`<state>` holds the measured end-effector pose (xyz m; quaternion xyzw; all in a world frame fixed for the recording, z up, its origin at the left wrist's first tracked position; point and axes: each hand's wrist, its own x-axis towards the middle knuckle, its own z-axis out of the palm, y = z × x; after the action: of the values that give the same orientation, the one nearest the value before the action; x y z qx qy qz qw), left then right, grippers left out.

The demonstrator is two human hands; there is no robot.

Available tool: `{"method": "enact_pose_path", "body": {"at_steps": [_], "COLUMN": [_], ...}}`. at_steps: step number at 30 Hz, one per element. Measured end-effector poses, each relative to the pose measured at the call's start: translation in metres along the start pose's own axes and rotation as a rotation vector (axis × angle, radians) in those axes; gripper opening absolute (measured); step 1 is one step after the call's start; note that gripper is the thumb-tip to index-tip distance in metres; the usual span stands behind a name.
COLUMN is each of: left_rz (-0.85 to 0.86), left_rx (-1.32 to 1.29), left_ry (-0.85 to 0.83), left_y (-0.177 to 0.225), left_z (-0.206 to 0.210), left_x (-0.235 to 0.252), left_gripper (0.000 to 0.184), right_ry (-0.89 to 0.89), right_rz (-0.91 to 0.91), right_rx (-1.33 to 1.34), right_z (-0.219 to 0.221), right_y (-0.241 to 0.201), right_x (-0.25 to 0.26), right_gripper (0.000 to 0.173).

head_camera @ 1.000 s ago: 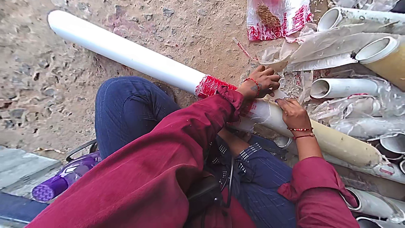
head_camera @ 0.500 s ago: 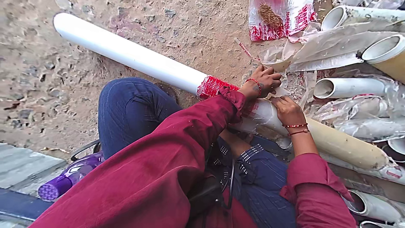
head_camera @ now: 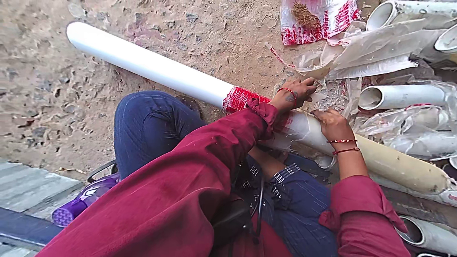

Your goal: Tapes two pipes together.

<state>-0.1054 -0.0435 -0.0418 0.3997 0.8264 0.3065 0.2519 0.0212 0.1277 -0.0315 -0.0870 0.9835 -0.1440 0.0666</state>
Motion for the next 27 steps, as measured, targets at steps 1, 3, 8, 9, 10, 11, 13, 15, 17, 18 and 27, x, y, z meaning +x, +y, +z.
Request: {"method": "enact_pose_path", "body": {"at_steps": [1, 3, 8, 9, 10, 11, 13, 15, 17, 18, 27], "left_rz": [-0.007, -0.017, -0.07, -0.081, -0.094, -0.111, -0.144, -0.179, -0.222, -0.239, -0.875], "left_rx": [-0.005, -0.02, -0.024, -0.022, -0.02, -0.022, -0.028, -0.024, -0.018, -0.01, -0.539], "left_ry": [-0.003, 0.011, 0.002, 0.004, 0.001, -0.006, -0.01, -0.023, -0.034, -0.035, 0.518], "left_y": [0.0, 0.0, 0.002, 0.001, 0.001, 0.002, 0.003, 0.004, 0.005, 0.007, -0.045], "left_z": [0.0, 0.002, -0.001, -0.002, -0.002, -0.002, -0.002, -0.002, -0.001, -0.002, 0.002], "left_x": [0.001, 0.003, 0.003, 0.003, 0.002, 0.003, 0.004, 0.006, 0.006, 0.007, 0.015], "left_gripper": [0.029, 0.028, 0.028, 0.028, 0.028, 0.028, 0.028, 0.029, 0.03, 0.031, 0.042], "right_ry": [-0.003, -0.049, -0.137, -0.121, -0.105, -0.099, -0.122, -0.164, -0.201, -0.199, -0.325], "right_rz": [-0.002, 0.03, 0.1, 0.092, 0.086, 0.086, 0.1, 0.12, 0.133, 0.134, 0.237], "right_rx": [-0.002, -0.006, -0.018, -0.016, -0.013, -0.012, -0.02, -0.028, -0.042, -0.041, -0.145], "right_z": [0.0, 0.002, 0.0, 0.0, 0.001, 0.0, -0.003, -0.003, -0.003, -0.004, -0.008], "right_y": [0.001, -0.004, -0.011, -0.01, -0.009, -0.008, -0.008, -0.011, -0.013, -0.013, -0.024], "right_x": [0.0, 0.005, 0.016, 0.015, 0.013, 0.012, 0.013, 0.016, 0.017, 0.017, 0.026], "right_gripper": [0.023, 0.024, 0.026, 0.025, 0.024, 0.024, 0.025, 0.027, 0.027, 0.027, 0.027]}}
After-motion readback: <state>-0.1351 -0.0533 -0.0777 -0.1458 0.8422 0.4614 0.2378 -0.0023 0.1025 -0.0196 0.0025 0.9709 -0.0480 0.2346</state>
